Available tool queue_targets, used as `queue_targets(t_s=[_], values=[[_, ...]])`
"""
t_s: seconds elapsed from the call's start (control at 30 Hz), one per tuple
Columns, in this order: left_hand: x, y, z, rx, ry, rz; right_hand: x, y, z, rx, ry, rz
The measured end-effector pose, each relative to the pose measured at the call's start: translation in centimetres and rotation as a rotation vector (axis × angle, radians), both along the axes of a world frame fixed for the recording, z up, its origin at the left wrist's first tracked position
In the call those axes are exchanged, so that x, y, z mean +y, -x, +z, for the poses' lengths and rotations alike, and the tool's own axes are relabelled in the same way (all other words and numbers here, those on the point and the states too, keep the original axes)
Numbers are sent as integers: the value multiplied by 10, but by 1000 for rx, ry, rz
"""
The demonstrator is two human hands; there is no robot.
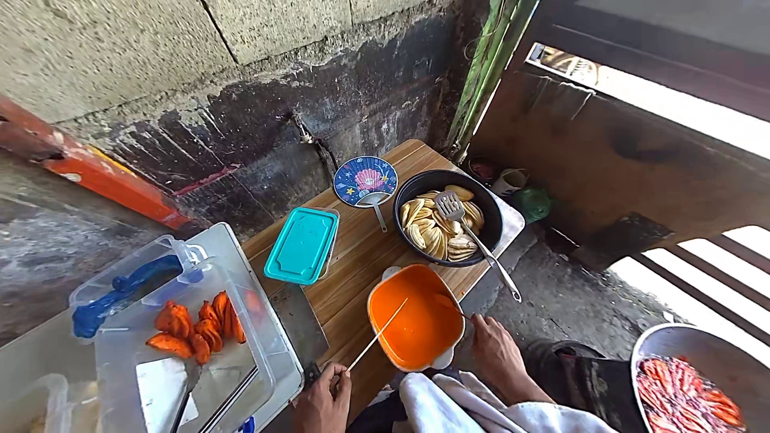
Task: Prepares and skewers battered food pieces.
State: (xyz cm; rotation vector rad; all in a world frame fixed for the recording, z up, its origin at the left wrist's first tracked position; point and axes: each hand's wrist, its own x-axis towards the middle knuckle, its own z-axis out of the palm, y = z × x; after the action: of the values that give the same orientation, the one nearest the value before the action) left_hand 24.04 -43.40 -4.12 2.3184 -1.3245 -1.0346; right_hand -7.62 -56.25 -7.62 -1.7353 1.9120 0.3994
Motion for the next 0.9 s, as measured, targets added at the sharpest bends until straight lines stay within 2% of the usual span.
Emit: queue_targets(t_s=[0.1, 0.3, 0.53, 0.7, 0.83, 0.9], values=[[-1, -1, 1, 1, -2, 12, 11, -6, 0, -41, -108, 54], [-3, 0, 6, 7, -12, 54, 22, -29, -14, -267, -270, 47], [-5, 2, 8, 9, 0, 60, 23, -28, -26, -547, -312, -25], [-4, -2, 8, 8, 56, 90, 21, -17, 3, -577, -128, 11], [-1, -7, 5, 1, 97, 102, 19, -13, 31, -526, 257, 163], [1, -9, 3, 0, 97, 100, 17, -14, 35, -482, 385, 236]])
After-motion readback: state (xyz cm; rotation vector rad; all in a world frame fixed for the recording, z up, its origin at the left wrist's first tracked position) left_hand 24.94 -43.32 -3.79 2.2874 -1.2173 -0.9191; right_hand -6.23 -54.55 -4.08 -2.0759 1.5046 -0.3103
